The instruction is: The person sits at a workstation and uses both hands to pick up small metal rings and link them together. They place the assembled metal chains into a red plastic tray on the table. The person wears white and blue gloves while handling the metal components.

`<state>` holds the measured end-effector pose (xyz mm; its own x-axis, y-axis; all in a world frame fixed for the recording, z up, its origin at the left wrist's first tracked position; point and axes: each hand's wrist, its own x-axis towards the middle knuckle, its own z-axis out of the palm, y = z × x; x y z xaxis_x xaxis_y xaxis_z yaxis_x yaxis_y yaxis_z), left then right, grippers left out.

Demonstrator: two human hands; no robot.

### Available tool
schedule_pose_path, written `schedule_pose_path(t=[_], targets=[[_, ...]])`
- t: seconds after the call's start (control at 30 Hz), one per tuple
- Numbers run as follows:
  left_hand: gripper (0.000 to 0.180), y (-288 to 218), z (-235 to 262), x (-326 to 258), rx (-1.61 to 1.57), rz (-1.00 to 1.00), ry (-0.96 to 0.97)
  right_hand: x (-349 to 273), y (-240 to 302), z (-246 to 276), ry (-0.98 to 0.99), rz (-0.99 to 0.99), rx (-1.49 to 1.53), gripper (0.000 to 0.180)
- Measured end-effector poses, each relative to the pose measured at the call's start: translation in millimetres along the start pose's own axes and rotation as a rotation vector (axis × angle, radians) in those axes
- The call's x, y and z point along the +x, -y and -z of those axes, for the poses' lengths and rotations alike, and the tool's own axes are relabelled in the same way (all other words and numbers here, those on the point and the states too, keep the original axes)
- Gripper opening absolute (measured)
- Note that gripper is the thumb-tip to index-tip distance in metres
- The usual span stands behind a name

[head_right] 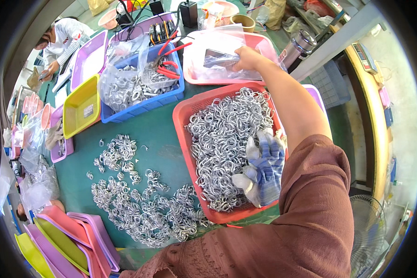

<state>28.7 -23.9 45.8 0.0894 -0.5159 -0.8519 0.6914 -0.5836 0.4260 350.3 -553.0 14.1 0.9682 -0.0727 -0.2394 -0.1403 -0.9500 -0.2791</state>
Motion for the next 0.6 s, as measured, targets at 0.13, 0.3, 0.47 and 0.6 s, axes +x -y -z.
schedule_pose_path(t=[0.13,0.3,0.47,0.6], targets=[[0.027,1.6,-0.8,0.3,0.009,-0.003,0.005,-2.9,-9.3,-1.7,-0.065,0.049,0.395,0.044],[0.026,5.8,-2.3,-3.7,0.015,-0.02,0.004,-11.5,19.5,15.6,-0.041,0.043,0.729,0.044],[0.026,13.9,-2.9,-13.9,0.016,-0.044,0.001,-2.6,36.8,6.1,-0.022,0.091,0.934,0.051],[0.025,21.7,-3.2,-16.9,0.009,-0.058,-0.008,-0.2,49.5,-4.7,-0.042,0.041,0.879,0.054]])
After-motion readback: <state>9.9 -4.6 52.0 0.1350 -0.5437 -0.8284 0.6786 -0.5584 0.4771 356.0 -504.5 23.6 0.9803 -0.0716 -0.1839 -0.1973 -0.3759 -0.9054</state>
